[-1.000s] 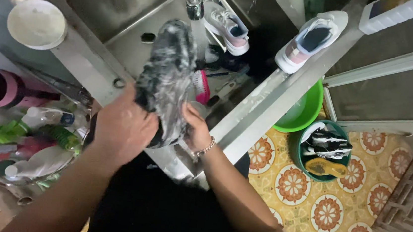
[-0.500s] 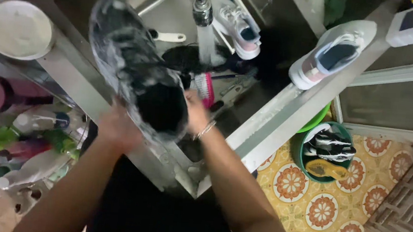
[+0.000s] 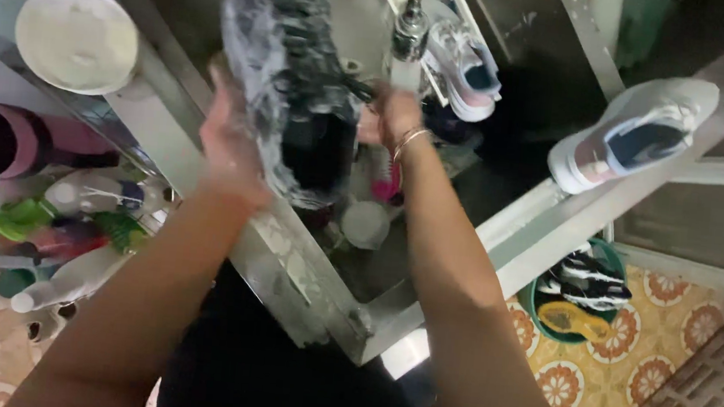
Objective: Washing and scrubbing black sneakers in a sink with brushes and soap.
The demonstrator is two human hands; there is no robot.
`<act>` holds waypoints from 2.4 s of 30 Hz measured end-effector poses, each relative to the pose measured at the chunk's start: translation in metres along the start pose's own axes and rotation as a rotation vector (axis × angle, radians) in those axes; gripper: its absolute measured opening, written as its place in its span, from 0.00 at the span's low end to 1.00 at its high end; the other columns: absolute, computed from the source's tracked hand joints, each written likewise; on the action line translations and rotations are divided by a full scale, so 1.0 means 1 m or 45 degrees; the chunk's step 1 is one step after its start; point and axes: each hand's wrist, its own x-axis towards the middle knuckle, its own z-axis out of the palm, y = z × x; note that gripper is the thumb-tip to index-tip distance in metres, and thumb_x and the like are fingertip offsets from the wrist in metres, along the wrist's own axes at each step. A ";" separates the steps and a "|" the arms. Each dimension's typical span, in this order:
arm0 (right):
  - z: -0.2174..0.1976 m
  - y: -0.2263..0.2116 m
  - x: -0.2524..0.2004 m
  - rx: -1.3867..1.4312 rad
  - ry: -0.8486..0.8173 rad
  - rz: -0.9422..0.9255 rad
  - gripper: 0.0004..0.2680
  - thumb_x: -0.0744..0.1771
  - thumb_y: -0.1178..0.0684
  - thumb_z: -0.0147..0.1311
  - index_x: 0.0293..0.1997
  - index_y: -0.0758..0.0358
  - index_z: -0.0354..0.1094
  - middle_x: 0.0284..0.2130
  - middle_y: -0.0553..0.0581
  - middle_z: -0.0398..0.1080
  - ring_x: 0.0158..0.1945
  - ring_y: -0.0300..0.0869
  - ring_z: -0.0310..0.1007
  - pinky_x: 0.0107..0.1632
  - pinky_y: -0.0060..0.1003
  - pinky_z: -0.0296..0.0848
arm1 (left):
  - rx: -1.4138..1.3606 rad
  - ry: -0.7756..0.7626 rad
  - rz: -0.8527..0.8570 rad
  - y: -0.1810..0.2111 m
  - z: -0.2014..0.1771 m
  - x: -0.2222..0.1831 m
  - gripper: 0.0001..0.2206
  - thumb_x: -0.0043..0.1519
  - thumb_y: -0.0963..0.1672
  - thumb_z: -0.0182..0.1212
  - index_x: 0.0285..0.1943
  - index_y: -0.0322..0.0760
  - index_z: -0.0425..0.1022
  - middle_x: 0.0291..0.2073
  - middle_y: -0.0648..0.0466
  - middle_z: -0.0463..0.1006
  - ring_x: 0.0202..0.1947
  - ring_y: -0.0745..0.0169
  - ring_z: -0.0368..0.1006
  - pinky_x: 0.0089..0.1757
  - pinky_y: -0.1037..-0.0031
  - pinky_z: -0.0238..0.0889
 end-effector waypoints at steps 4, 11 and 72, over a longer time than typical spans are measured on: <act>-0.057 0.032 0.049 -2.458 -0.180 -0.158 0.19 0.68 0.38 0.61 0.55 0.64 0.75 0.50 0.63 0.77 0.48 0.52 0.78 0.53 0.45 0.77 | -0.413 -0.226 -0.355 0.011 0.037 -0.002 0.31 0.69 0.56 0.45 0.73 0.30 0.63 0.65 0.43 0.73 0.64 0.43 0.70 0.66 0.54 0.60; -0.007 0.033 0.023 -2.483 -0.166 -0.146 0.17 0.68 0.40 0.57 0.54 0.64 0.75 0.49 0.64 0.76 0.50 0.53 0.77 0.52 0.44 0.76 | -0.596 -0.379 -0.375 0.007 0.038 0.009 0.27 0.72 0.54 0.43 0.72 0.33 0.64 0.64 0.45 0.73 0.64 0.45 0.69 0.66 0.55 0.60; 0.151 -0.060 -0.374 -1.738 0.493 -1.440 0.05 0.68 0.60 0.54 0.47 0.67 0.72 0.40 0.68 0.75 0.40 0.62 0.77 0.41 0.50 0.75 | -0.156 -0.511 -0.737 -0.016 0.048 -0.014 0.35 0.61 0.61 0.55 0.67 0.33 0.72 0.58 0.46 0.78 0.56 0.51 0.75 0.58 0.62 0.65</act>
